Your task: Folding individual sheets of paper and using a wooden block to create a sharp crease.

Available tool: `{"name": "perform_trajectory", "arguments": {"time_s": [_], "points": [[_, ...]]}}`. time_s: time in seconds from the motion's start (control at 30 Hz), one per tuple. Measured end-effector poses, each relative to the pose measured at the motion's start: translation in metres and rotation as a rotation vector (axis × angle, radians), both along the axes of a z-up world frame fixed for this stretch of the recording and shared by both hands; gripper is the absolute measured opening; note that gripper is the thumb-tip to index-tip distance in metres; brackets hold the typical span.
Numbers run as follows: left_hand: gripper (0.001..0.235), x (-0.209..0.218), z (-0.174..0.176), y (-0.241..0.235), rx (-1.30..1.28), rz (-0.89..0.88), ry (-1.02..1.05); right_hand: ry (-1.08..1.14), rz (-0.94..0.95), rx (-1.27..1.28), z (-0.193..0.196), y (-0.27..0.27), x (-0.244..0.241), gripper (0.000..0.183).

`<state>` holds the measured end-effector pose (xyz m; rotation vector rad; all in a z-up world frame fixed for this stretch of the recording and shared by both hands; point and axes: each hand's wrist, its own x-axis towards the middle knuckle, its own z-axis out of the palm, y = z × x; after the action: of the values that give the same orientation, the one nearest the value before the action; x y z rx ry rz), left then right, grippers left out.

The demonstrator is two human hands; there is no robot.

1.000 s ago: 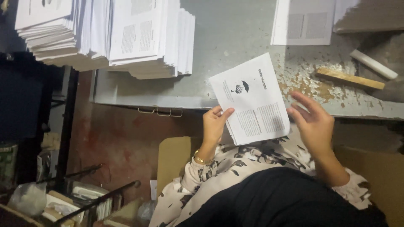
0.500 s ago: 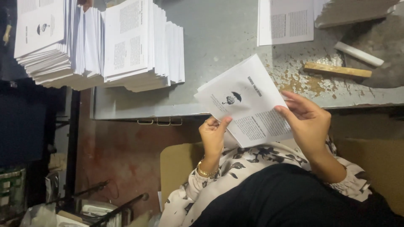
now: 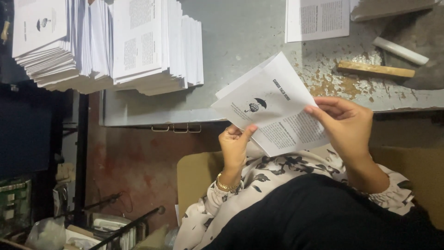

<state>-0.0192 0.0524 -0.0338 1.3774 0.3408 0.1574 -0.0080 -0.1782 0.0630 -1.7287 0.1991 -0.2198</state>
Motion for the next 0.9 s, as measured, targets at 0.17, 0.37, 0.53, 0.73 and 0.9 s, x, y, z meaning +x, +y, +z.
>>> {"name": "perform_trajectory", "arguments": {"time_s": [0.17, 0.37, 0.53, 0.73, 0.9], "points": [[0.03, 0.0, -0.002, -0.003, -0.054, 0.028, -0.041, -0.018, -0.004, 0.034, 0.009, 0.003, -0.003, 0.023], [0.025, -0.004, -0.018, -0.002, -0.076, 0.086, -0.051, -0.084, -0.037, -0.017, 0.008, 0.007, -0.01, 0.018], [0.02, -0.006, -0.032, 0.0, -0.124, 0.093, -0.073, -0.152, -0.013, -0.04, 0.012, 0.007, -0.015, 0.018], [0.024, -0.006, -0.045, 0.0, -0.225, 0.107, -0.097, -0.188, -0.017, -0.055, 0.018, 0.009, -0.021, 0.016], [0.021, -0.006, -0.05, 0.001, -0.3, 0.088, -0.101, -0.2, -0.034, -0.03, 0.022, 0.012, -0.025, 0.014]]}}
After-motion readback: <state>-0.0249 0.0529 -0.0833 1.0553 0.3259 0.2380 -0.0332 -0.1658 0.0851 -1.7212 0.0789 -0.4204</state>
